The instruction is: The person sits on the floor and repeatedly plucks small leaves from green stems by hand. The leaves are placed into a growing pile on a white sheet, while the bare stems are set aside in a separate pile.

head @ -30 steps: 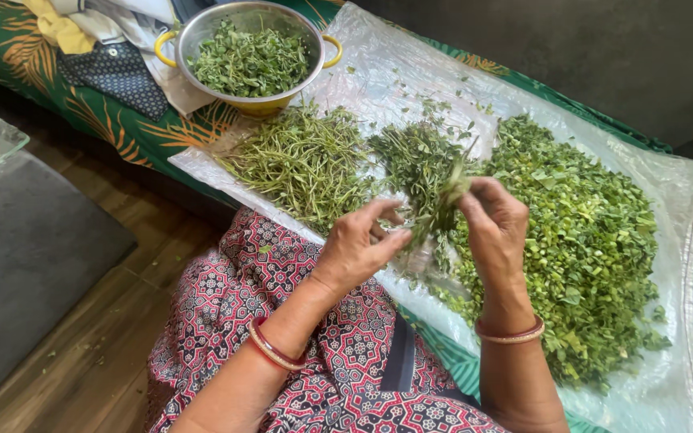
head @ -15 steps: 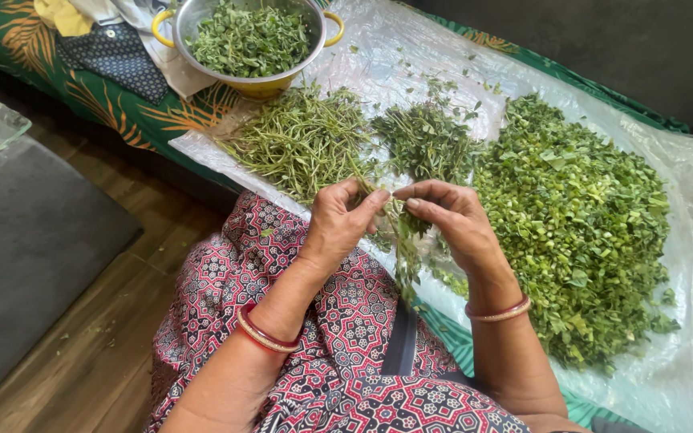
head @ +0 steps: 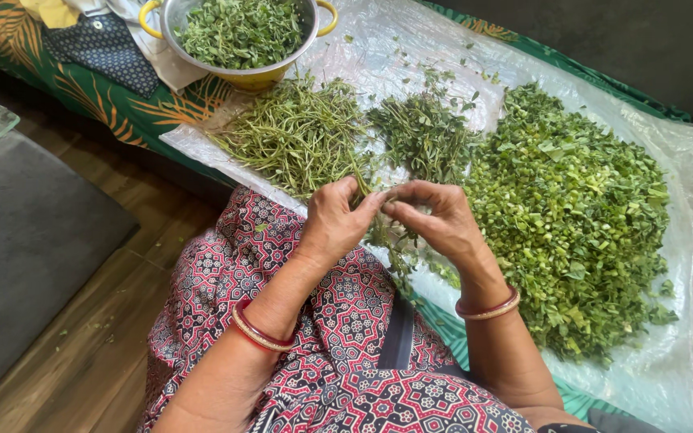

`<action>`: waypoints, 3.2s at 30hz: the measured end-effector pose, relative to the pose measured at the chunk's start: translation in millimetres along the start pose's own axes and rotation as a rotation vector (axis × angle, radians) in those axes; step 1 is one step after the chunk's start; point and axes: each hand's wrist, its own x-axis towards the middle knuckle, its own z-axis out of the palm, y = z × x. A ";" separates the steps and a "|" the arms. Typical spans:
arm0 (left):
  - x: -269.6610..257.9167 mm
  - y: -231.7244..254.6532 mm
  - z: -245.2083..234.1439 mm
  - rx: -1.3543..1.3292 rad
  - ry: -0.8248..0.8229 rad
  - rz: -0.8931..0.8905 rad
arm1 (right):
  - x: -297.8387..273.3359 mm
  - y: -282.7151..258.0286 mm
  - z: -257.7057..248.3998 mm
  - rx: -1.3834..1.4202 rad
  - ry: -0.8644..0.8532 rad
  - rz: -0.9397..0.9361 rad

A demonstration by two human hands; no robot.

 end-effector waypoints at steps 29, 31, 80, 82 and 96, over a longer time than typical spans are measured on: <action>2.4 -5.9 -21.1 -0.036 -0.064 0.144 | -4.6 36.1 -6.6 0.316 -0.157 0.187; 3.1 -7.8 -20.4 -0.005 -0.042 0.220 | -5.0 32.6 -7.1 0.289 -0.176 0.195; 1.3 4.1 -31.7 -0.841 0.064 -0.274 | 1.1 61.0 6.7 0.765 0.146 0.288; 2.2 0.8 -33.4 -0.872 0.022 -0.273 | -0.2 47.9 13.0 0.733 0.060 0.290; 2.0 -11.7 -41.5 -0.866 -0.247 -0.264 | -8.2 33.1 24.5 0.483 -0.076 0.269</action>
